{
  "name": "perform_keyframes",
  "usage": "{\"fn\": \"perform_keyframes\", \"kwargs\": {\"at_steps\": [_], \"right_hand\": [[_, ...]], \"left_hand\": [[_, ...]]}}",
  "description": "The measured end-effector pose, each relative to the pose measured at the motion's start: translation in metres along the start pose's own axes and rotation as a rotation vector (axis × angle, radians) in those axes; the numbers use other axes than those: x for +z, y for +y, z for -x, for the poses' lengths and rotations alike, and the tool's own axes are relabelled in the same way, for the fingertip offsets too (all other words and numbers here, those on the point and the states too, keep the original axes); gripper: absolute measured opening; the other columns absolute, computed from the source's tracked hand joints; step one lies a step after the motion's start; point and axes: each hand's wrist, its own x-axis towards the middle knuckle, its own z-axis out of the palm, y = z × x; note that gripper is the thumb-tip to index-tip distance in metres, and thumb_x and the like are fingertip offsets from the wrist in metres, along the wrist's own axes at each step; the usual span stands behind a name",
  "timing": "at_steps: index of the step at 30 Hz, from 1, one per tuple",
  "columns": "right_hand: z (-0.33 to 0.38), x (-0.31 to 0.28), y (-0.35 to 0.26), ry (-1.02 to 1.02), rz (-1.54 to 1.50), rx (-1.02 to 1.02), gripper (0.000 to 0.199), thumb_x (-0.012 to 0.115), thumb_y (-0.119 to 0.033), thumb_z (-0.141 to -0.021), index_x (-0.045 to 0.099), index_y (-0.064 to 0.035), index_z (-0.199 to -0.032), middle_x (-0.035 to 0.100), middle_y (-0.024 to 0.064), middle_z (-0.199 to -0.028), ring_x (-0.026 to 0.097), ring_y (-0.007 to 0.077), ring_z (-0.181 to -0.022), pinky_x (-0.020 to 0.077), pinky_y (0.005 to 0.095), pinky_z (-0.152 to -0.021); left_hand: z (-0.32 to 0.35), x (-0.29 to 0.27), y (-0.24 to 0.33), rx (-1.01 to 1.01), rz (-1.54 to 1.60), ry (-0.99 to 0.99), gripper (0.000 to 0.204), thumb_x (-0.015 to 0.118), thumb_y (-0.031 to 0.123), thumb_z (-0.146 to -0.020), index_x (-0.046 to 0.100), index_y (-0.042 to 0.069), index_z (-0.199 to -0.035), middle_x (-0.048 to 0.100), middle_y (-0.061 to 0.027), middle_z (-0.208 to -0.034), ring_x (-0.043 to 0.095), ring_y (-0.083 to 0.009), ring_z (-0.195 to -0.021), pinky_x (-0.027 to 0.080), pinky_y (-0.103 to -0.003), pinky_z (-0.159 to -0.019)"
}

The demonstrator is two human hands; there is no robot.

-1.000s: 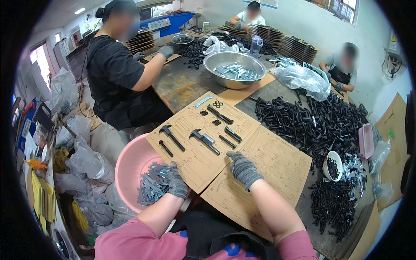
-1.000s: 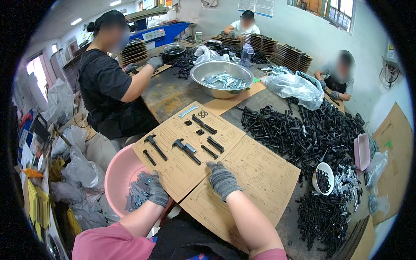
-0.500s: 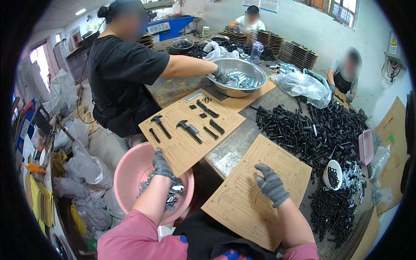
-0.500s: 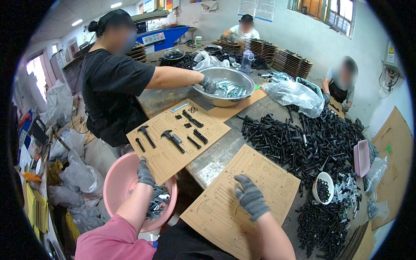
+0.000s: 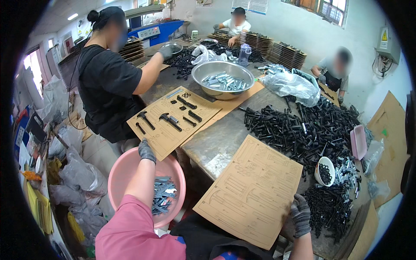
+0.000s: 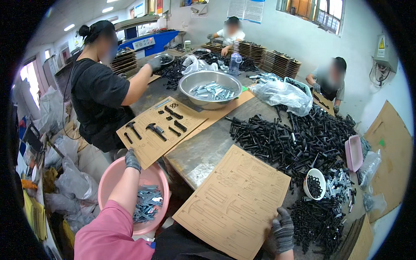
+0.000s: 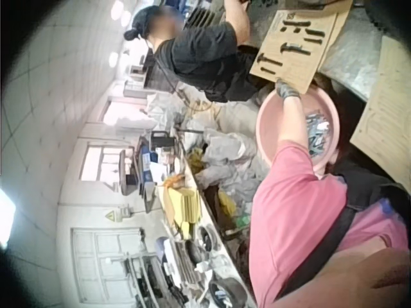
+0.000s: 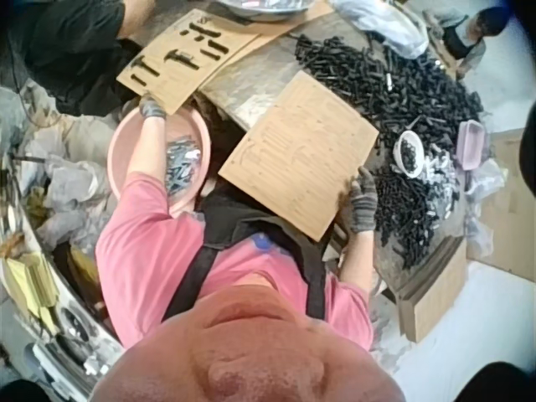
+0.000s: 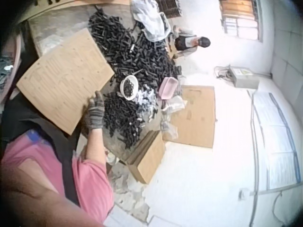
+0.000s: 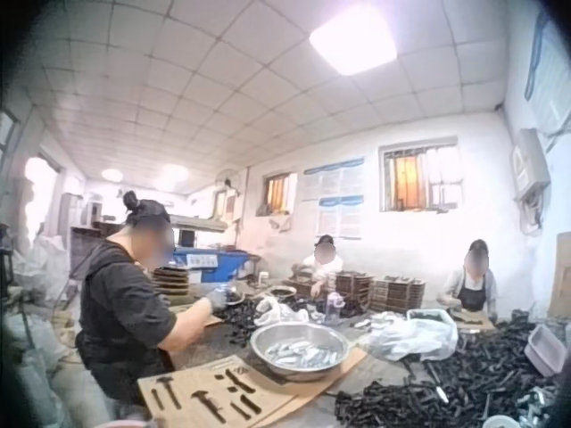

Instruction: The person assembles a hammer tool kit by placing hammers, wrenches, and small black plastic parts onto a cardboard insert. They repeatedly pick up items from a pink basin and a pile on the table, arrange them on the insert, and then move the completed insert aside to start a new one.

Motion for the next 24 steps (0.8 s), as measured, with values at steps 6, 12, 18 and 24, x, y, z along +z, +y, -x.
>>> {"fn": "perform_keyframes", "kwargs": {"at_steps": [6, 12, 18, 24], "right_hand": [[0.043, -0.005, 0.001, 0.07, 0.147, 0.03, 0.035, 0.056, -0.005, -0.077, 0.05, 0.0004, -0.111, 0.055, 0.013, -0.106, 0.053, 0.0214, -0.097, 0.0427, 0.0317, -0.084], [0.068, 0.001, 0.006, 0.119, -0.04, 0.141, 0.031, 0.054, -0.005, -0.076, 0.052, -0.0007, -0.108, 0.057, 0.0115, -0.102, 0.054, 0.02, -0.091, 0.0443, 0.0305, -0.081], [0.064, 0.006, 0.018, 0.0, 0.399, -0.093, 0.036, 0.057, -0.02, -0.075, 0.052, -0.005, -0.107, 0.059, 0.0169, -0.092, 0.058, 0.0302, -0.081, 0.047, 0.0372, -0.071], [0.066, -0.004, 0.027, -0.009, 0.32, -0.226, 0.036, 0.059, -0.017, -0.074, 0.052, -0.0049, -0.107, 0.059, 0.0168, -0.092, 0.058, 0.0304, -0.081, 0.0468, 0.0374, -0.071]], "left_hand": [[0.119, 0.013, 0.037, 0.391, -0.384, 0.105, 0.033, 0.052, 0.012, -0.084, 0.046, 0.001, -0.114, 0.055, -0.004, -0.094, 0.051, -0.0104, -0.077, 0.042, -0.021, -0.064], [0.195, 0.0, 0.025, 0.482, -0.667, -0.562, 0.023, 0.051, 0.004, -0.08, 0.054, 0.002, -0.103, 0.057, -0.004, -0.093, 0.052, -0.0126, -0.081, 0.043, -0.024, -0.074], [0.287, 0.052, 0.005, 0.332, -1.37, -1.085, 0.039, 0.056, 0.025, -0.081, 0.053, -0.002, -0.109, 0.058, -0.0175, -0.104, 0.054, -0.0266, -0.098, 0.04, -0.032, -0.086], [0.325, 0.071, -0.01, 0.367, -1.584, -1.188, 0.04, 0.057, 0.031, -0.08, 0.056, 0.0, -0.106, 0.059, -0.0202, -0.099, 0.056, -0.03, -0.094, 0.044, -0.035, -0.08]]}}
